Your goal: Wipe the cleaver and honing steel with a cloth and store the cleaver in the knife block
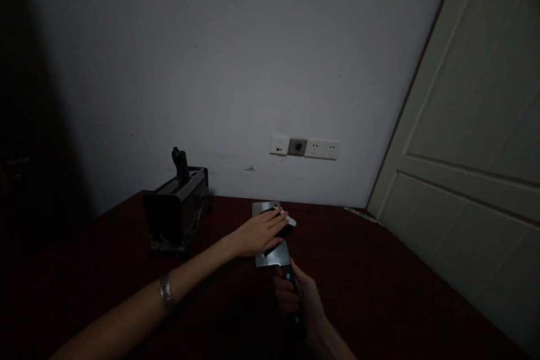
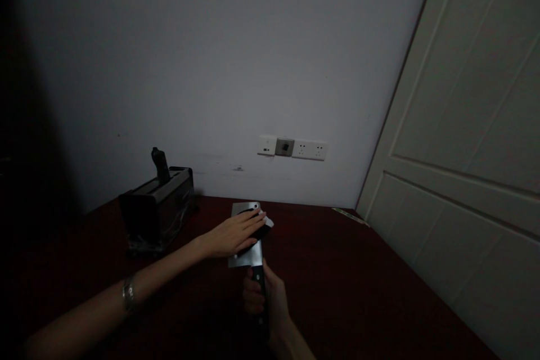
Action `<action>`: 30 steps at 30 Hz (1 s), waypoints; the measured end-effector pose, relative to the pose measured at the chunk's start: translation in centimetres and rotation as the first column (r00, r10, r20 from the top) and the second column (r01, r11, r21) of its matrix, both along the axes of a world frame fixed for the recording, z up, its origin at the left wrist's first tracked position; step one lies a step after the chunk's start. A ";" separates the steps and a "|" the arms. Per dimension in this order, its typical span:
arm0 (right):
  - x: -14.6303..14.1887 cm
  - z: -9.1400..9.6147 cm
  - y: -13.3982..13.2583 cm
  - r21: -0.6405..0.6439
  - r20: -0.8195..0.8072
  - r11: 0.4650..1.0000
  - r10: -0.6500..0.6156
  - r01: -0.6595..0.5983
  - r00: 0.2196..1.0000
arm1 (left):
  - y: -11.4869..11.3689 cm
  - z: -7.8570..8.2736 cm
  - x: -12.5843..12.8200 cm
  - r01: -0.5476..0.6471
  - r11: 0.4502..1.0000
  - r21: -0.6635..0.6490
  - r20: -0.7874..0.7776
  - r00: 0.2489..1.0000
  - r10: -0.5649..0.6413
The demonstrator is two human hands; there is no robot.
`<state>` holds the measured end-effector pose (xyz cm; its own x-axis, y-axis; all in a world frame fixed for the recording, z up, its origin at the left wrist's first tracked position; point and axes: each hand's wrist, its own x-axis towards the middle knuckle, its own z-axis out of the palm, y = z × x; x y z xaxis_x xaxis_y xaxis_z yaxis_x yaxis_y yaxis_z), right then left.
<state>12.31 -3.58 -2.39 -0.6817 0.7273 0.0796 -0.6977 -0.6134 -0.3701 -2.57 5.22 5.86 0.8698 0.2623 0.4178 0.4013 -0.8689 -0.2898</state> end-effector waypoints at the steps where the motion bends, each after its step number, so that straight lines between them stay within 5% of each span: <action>1: 0.0 0.0 0.0 0.001 -0.001 1.000 0.000 0.000 1.000 | -0.3 0.0 0.1 -0.029 0.999 -0.020 -0.015 0.999 0.028; 8: 0.5 0.0 0.2 -0.025 -0.044 0.999 -0.026 0.025 0.999 | -3.1 -1.2 1.1 0.021 0.992 -0.126 -0.100 0.994 -0.034; 17: -0.2 0.4 -0.5 0.068 0.075 0.997 -0.029 0.023 0.997 | 0.1 0.4 1.6 -0.222 0.974 -0.033 0.034 0.974 0.223; 24: 0.5 1.2 -0.5 0.107 0.134 0.989 -0.118 0.104 0.984 | -3.4 0.0 2.2 -0.140 0.988 0.061 0.004 0.990 0.140; 30: 0.1 1.3 -1.0 0.146 0.138 0.986 -0.098 0.078 0.986 | -2.3 1.4 1.9 -0.267 0.963 0.041 0.077 0.962 0.263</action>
